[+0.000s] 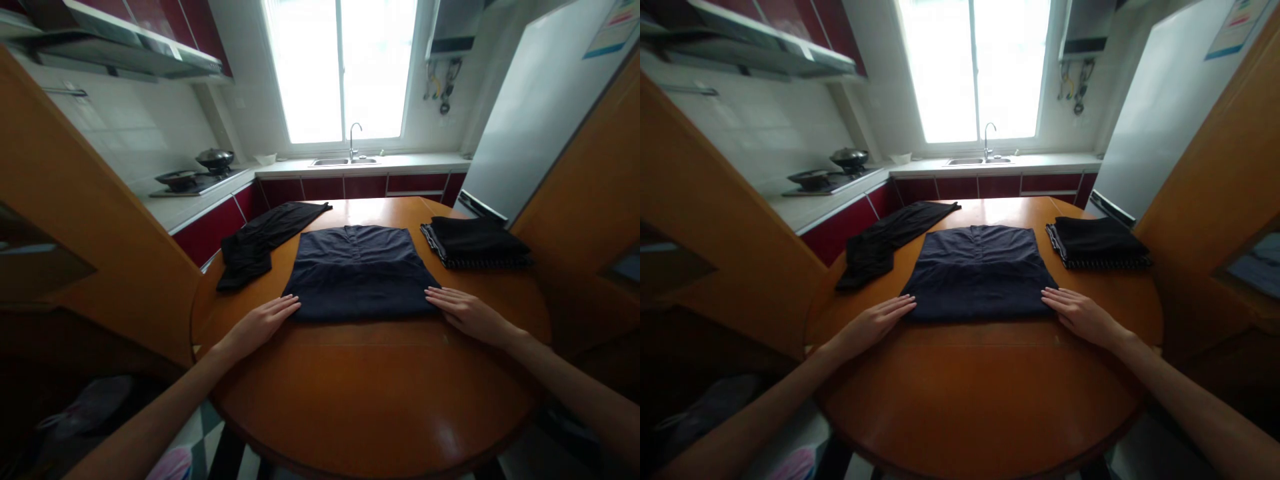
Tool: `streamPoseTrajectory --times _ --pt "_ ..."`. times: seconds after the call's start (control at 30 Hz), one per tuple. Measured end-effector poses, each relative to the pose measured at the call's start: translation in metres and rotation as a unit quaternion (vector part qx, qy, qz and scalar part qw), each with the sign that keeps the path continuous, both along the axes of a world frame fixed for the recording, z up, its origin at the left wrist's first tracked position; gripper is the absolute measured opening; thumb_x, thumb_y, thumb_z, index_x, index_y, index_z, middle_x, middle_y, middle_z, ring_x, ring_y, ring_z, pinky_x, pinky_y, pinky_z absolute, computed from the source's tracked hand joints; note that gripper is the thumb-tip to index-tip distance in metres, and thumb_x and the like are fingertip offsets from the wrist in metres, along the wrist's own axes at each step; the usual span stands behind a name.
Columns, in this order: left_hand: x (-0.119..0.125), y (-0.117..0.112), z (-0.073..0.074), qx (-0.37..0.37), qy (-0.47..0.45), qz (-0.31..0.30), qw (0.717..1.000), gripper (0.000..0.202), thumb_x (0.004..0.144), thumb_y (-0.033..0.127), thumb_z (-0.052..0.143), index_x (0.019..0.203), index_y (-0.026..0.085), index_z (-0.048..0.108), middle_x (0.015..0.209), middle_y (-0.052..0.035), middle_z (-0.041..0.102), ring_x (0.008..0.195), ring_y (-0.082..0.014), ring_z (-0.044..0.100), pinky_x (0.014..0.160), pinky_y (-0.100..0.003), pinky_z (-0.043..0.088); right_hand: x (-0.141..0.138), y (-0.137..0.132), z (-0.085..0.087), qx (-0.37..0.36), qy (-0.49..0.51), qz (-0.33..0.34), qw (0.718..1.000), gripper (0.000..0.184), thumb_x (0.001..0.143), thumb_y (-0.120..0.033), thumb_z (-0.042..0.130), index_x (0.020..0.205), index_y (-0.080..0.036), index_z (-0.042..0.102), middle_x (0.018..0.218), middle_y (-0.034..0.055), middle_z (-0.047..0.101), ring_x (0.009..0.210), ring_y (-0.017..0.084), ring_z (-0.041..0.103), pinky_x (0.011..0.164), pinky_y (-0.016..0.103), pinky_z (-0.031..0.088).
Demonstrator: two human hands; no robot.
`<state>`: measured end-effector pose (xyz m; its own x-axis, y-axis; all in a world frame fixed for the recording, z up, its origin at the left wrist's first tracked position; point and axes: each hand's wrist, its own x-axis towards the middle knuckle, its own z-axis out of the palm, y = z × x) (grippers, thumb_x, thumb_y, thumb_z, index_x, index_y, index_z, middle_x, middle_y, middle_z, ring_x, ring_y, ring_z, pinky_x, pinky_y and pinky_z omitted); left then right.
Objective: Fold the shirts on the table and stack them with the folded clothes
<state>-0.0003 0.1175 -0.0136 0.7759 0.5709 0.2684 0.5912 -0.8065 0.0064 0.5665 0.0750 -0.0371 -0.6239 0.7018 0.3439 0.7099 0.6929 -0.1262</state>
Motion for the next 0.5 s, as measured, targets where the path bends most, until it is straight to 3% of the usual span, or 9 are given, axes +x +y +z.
streamPoseTrajectory --times 0.17,0.37,0.43,0.5 --pt "-0.008 -0.014 0.002 0.005 -0.014 -0.003 1.000 0.050 0.099 0.008 0.040 0.143 0.024 0.056 0.143 -0.0054 0.059 0.132 -0.0171 0.057 0.115 -0.037 0.046 -0.005 -0.025 0.009 0.008 0.010 0.026 1.000 0.059 0.090 -0.005 0.046 0.145 -0.025 0.054 0.144 0.0047 0.058 0.135 0.021 0.053 0.116 0.044 0.043" --pt "-0.031 -0.065 0.028 -0.087 0.010 -0.026 0.996 0.046 0.097 0.019 0.051 0.142 0.031 0.057 0.144 -0.0028 0.059 0.134 -0.0205 0.054 0.115 -0.039 0.045 -0.015 -0.082 0.028 -0.103 0.012 0.012 0.995 0.050 0.091 -0.014 0.055 0.138 -0.031 0.062 0.143 0.0028 0.060 0.133 0.024 0.055 0.117 0.047 0.040" --pt "-0.032 -0.065 0.039 -0.122 0.005 -0.001 0.993 0.044 0.096 0.031 0.059 0.139 0.032 0.060 0.142 -0.0033 0.061 0.133 -0.0234 0.056 0.113 -0.040 0.046 -0.016 -0.077 0.036 -0.141 0.046 -0.015 0.989 0.039 0.093 -0.024 0.059 0.131 -0.031 0.067 0.138 0.0035 0.064 0.130 0.027 0.058 0.114 0.047 0.043" --pt "-0.024 -0.048 0.043 -0.148 -0.040 0.052 0.987 0.042 0.095 0.041 0.060 0.136 0.029 0.062 0.138 -0.0056 0.064 0.128 -0.0248 0.060 0.109 -0.039 0.048 -0.018 -0.052 0.041 -0.156 0.114 -0.063 0.979 0.032 0.095 -0.034 0.059 0.124 -0.028 0.071 0.129 0.0066 0.070 0.122 0.028 0.064 0.107 0.046 0.049"
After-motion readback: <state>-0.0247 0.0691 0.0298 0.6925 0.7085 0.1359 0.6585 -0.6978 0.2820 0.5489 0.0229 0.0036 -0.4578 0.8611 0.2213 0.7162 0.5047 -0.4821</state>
